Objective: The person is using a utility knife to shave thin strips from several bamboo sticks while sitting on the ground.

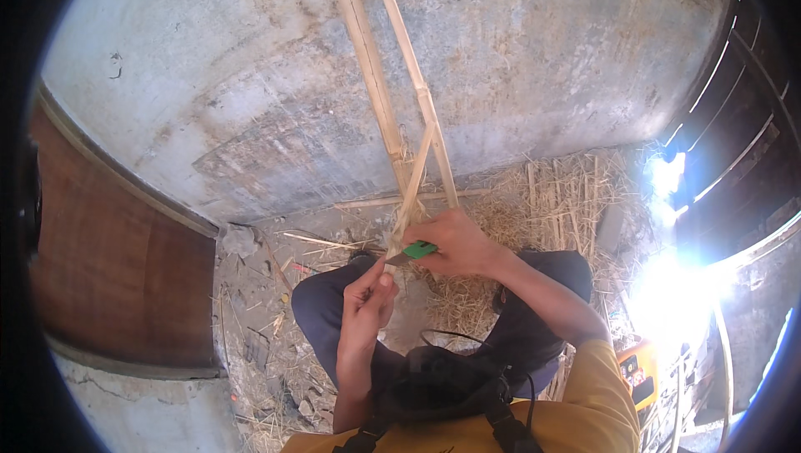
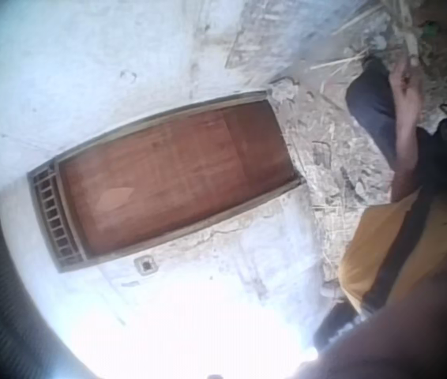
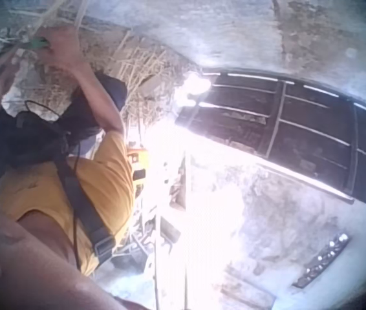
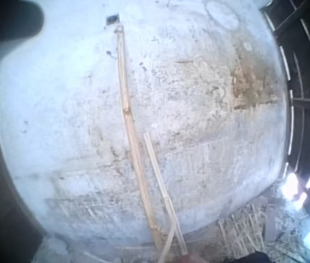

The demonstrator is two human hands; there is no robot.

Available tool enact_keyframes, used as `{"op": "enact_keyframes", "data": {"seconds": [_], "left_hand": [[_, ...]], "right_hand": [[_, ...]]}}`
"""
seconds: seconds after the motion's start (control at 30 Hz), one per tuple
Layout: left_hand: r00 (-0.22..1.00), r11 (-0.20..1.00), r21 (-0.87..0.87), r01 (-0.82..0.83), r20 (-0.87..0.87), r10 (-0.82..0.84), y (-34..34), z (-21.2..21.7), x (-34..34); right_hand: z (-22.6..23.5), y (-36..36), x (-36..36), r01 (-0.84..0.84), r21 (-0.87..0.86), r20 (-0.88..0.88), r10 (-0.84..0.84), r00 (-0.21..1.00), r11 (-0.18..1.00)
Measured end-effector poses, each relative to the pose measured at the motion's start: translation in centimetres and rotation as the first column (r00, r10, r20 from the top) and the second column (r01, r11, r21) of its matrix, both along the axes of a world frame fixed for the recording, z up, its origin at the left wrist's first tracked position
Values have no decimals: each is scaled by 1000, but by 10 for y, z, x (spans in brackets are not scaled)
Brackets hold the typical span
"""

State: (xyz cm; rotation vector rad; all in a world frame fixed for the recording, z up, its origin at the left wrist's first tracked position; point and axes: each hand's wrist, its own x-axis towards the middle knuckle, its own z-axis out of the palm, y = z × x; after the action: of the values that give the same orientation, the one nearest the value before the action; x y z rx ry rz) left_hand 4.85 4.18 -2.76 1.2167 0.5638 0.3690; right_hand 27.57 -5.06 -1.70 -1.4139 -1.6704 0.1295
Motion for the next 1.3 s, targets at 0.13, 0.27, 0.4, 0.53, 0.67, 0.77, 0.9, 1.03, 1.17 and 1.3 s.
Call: {"op": "enact_keyframes", "data": {"seconds": [0.13, 0.27, 0.4, 0.53, 0.67, 0.77, 0.9, 1.03, 1.17, 1.3], "left_hand": [[999, 990, -131, 44, 23, -42, 1, 15, -4], [997, 980, -189, 66, 43, -58, 2, 15, -9], [994, 963, -254, 94, 73, -78, 2, 22, -10], [986, 934, -318, 161, 86, -141, 8, 15, -10], [985, 943, -305, 130, 147, -88, 12, 17, -11], [996, 994, -90, -66, 50, 71, 11, 19, -13], [990, 993, 20, -120, 78, 118, 9, 20, -14], [983, 982, 81, -171, 75, 165, 4, 13, -12], [988, 972, 178, -153, 20, 152, -4, 16, -7], [987, 957, 242, -161, 23, 160, -6, 17, -4]], "right_hand": [[-1, 0, -1, -86, 42, -100, 90, 991, 995], [9, -2, -4, -150, -10, -269, 141, 953, 989], [19, -4, -5, -198, -62, -373, 161, 914, 978], [14, -6, 6, -356, -21, -621, 267, 737, 934], [22, -10, 4, -358, -13, -790, 210, 576, 934], [21, -4, 9, -143, -80, -341, 108, 934, 986], [20, 6, -3, 181, 91, -198, -160, 967, 979], [21, 5, -16, 195, -12, -228, -193, 954, 981], [14, 5, -28, 103, -42, -190, -109, 976, 994], [2, 7, -32, 70, -104, -254, -94, 963, 992]]}}
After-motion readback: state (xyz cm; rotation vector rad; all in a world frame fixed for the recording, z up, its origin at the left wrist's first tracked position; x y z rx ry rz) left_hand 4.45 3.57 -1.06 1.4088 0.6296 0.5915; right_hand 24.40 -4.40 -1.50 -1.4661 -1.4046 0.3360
